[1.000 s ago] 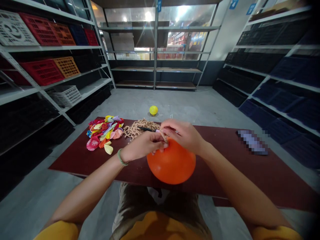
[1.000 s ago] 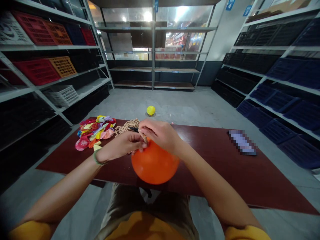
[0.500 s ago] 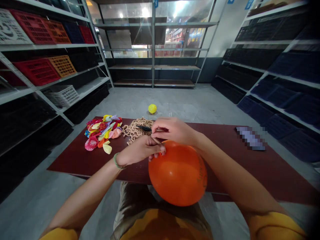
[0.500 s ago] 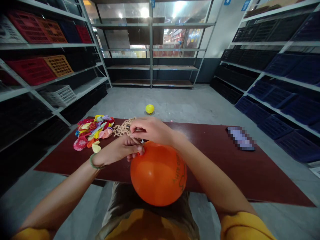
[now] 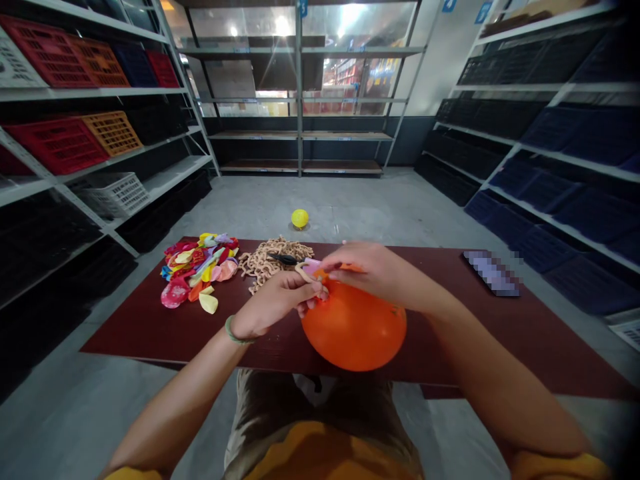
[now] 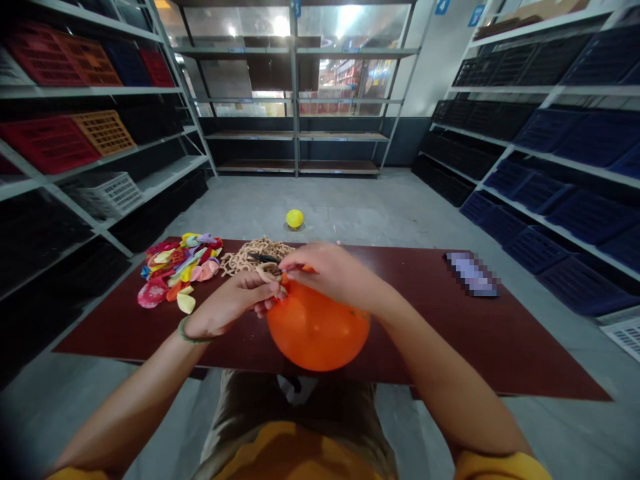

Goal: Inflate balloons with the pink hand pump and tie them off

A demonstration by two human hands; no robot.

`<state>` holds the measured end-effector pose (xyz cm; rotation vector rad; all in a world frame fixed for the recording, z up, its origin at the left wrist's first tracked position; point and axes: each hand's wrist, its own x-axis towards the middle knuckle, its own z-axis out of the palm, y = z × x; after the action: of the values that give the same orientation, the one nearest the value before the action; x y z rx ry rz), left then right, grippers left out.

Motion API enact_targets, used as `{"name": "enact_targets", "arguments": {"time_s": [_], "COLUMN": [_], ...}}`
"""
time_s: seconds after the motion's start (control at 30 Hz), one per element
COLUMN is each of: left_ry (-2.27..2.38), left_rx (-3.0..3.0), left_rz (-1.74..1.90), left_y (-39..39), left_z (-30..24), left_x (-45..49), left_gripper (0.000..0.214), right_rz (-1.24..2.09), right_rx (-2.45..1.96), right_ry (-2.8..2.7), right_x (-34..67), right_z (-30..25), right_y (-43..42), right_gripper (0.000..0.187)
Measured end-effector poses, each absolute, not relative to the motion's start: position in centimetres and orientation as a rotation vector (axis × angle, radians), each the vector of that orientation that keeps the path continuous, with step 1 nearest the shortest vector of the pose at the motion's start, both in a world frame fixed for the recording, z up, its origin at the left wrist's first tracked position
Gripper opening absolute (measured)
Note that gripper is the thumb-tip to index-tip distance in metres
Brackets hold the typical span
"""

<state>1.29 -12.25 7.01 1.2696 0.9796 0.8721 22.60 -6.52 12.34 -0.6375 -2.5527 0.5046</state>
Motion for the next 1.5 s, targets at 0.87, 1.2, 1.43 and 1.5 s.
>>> {"name": "enact_targets", "arguments": {"time_s": [0.87, 1.2, 1.43, 1.5], "left_ry": [1.143, 1.155, 0.988, 0.98], "left_rx": [1.299, 1.143, 0.979, 0.939], "left_rz": [0.989, 1.086, 1.265, 1.306], "left_y": [-12.3, -12.9, -13.4, -13.6], "left_z": [6.5, 7.0, 6.1, 6.1], "left_x": [0.5, -0.4, -1.1, -1.1], "left_gripper": [0.03, 0.034, 0.026, 0.022], "right_rz": [-0.35, 0.165, -0.413, -0.449], "right_rx": [-0.608, -0.658, -0.431, -0.428], "right_ry": [-2.671, -2.438, -2.437, -2.395], "right_x": [20.6, 20.0, 19.0, 18.8], "right_z": [9.3, 10.2, 9.2, 8.9], "right_y": [-7.8, -8.7, -10.4, -10.4], "right_gripper": [0.024, 0.022, 0.024, 0.024]}}
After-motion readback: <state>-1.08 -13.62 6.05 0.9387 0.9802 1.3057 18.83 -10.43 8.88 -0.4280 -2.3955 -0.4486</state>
